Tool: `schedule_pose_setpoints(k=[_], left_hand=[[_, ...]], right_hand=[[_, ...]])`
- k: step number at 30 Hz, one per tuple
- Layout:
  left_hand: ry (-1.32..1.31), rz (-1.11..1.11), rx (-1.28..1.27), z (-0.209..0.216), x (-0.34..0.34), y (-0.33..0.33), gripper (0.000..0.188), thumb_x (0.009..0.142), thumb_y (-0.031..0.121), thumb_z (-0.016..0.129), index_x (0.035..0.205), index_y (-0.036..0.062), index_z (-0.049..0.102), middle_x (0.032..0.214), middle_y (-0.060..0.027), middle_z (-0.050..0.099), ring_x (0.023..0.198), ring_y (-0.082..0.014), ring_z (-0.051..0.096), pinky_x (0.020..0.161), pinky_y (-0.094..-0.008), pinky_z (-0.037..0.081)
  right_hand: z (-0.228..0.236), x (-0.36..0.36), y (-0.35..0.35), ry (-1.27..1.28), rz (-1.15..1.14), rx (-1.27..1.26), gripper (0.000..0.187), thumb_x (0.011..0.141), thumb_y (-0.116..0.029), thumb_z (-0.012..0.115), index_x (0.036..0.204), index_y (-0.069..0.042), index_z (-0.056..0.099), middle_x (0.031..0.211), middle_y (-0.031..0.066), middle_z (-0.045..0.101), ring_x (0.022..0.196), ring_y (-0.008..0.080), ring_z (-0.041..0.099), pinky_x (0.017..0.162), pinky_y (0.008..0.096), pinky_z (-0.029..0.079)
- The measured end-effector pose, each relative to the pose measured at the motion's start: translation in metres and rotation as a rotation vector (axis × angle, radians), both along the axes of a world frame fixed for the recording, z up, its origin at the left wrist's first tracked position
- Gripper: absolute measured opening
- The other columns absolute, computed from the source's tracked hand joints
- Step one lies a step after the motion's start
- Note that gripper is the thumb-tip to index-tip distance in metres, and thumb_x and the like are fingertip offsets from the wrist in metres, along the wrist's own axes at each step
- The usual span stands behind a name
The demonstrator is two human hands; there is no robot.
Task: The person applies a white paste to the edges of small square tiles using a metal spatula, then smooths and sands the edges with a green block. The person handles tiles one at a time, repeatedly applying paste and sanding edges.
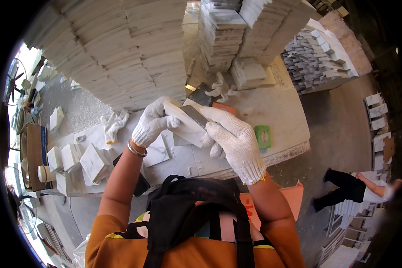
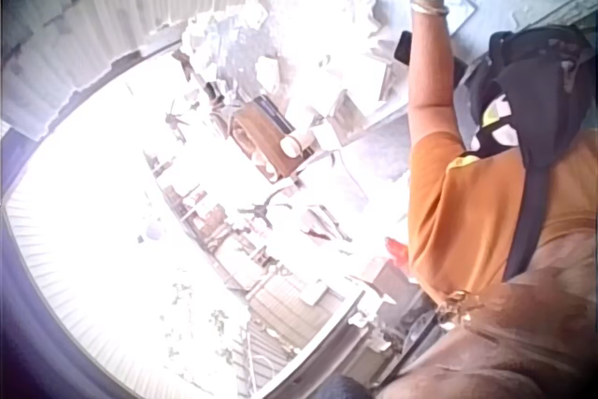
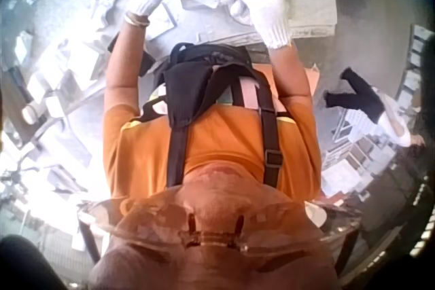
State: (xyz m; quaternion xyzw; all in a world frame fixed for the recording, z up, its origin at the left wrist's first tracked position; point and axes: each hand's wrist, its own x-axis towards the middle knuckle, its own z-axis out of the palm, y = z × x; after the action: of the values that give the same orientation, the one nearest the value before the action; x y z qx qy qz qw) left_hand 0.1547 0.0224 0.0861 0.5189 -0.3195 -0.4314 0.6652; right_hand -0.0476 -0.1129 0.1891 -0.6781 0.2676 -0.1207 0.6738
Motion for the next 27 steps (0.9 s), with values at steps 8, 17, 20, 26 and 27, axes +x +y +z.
schedule_pose_setpoints(k=[8,17,20,26,27], left_hand=[[0.003,-0.017,0.039,-0.002,0.003,-0.001,0.046,0.078,0.021,0.087,0.115,0.0030,0.067,0.105,-0.0008,0.070,0.096,-0.0114,0.063,0.090,-0.0297,0.051],[-0.287,-0.147,0.207,0.028,-0.003,-0.021,0.061,0.087,0.025,0.079,0.141,0.0038,0.059,0.117,-0.0065,0.068,0.107,-0.0157,0.063,0.095,-0.0311,0.051],[-0.605,-0.166,0.318,0.031,-0.003,-0.036,0.060,0.085,0.020,0.077,0.141,0.0081,0.059,0.118,-0.0104,0.069,0.107,-0.0174,0.065,0.097,-0.0320,0.051],[-1.276,0.072,0.169,0.032,-0.018,-0.042,0.055,0.083,0.020,0.079,0.135,0.0093,0.063,0.115,-0.0152,0.072,0.102,-0.0237,0.071,0.092,-0.0347,0.055],[-1.256,0.131,0.125,0.035,-0.023,-0.035,0.052,0.084,0.021,0.079,0.133,0.0087,0.065,0.112,-0.0145,0.073,0.099,-0.0225,0.071,0.089,-0.0340,0.055]], right_hand=[[-0.029,-0.052,-0.019,-0.055,-0.112,0.103,0.047,0.100,-0.006,0.058,0.146,0.002,0.053,0.087,0.0090,0.070,0.067,0.0113,0.063,0.060,0.0247,0.053],[-0.112,-0.130,-0.004,0.325,-0.167,-0.107,0.040,0.097,-0.012,0.065,0.136,0.001,0.061,0.096,0.0095,0.073,0.076,0.0115,0.067,0.068,0.0253,0.053],[-0.111,-0.130,0.000,0.337,-0.214,-0.067,0.033,0.097,-0.011,0.066,0.128,0.002,0.065,0.095,0.0086,0.073,0.074,0.0108,0.066,0.068,0.0253,0.053],[-0.086,-0.128,0.009,0.220,-0.316,0.005,0.031,0.101,-0.016,0.060,0.127,0.000,0.065,0.090,0.0073,0.071,0.070,0.0081,0.062,0.065,0.0227,0.051],[-0.084,-0.130,0.012,0.199,-0.323,0.031,0.032,0.101,-0.016,0.060,0.128,0.001,0.064,0.090,0.0077,0.071,0.071,0.0085,0.062,0.065,0.0230,0.051]])
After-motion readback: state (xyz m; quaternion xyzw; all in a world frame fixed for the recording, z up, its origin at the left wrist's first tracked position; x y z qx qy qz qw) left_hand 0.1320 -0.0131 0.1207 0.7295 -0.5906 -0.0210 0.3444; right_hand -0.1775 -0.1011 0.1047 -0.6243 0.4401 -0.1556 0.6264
